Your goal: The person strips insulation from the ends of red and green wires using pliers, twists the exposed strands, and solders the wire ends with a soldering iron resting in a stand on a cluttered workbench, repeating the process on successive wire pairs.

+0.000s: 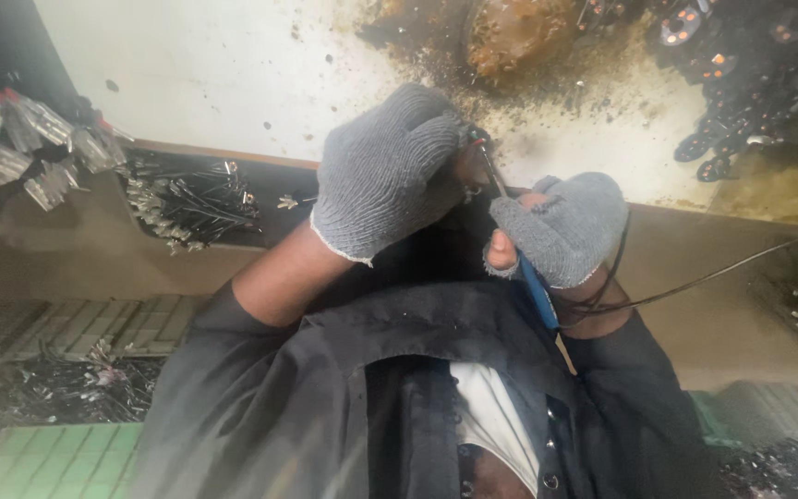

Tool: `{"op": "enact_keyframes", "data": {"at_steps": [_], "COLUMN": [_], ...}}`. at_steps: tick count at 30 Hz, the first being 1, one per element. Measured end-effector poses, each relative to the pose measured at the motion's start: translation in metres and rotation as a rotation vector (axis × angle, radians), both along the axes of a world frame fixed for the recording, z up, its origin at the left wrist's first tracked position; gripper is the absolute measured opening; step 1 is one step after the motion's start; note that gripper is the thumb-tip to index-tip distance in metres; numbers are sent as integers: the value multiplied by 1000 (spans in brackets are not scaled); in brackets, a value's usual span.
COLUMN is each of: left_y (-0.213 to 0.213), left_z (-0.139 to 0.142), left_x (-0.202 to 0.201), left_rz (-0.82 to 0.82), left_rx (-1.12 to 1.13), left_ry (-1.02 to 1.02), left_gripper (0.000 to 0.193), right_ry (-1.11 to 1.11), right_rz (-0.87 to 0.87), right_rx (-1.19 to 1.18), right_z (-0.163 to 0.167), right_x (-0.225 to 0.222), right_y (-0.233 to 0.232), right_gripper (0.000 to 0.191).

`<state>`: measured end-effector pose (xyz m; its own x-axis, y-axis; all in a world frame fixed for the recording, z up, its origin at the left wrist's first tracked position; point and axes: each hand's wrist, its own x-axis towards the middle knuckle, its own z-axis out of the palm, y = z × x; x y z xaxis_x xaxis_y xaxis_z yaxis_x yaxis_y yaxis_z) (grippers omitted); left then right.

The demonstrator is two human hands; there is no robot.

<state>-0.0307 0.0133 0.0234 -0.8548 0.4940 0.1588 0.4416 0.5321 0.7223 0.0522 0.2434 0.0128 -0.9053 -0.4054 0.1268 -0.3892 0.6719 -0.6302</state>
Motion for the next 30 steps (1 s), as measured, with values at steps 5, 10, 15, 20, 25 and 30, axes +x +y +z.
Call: {"op": "enact_keyframes", "data": {"at_steps": [5, 10, 15, 20, 25, 30], "left_y": [3, 1, 3, 12, 13, 9], "left_z": [0, -3, 0, 7, 9, 9], "left_x": [1, 3, 2, 3, 5, 3], "left_rz": [18, 17, 39, 91, 99, 14], "left_rx": [-70, -23, -25, -26, 2, 58], "left_ry": [-41, 12, 75, 77, 79, 76], "left_gripper": [18, 18, 17, 17, 16, 17], "right_ry": [-2, -29, -314, -96, -301, -314], "right_rz": [-14, -7, -18, -95, -350, -481], "right_rx": [-42, -76, -255, -223, -726, -976], "right_z": [-1, 1, 8, 23, 33, 4], "right_x": [6, 8, 0, -5, -9, -23], "right_y": [1, 7, 12, 10, -8, -21], "right_gripper": [18, 17, 17, 30, 53, 45]}}
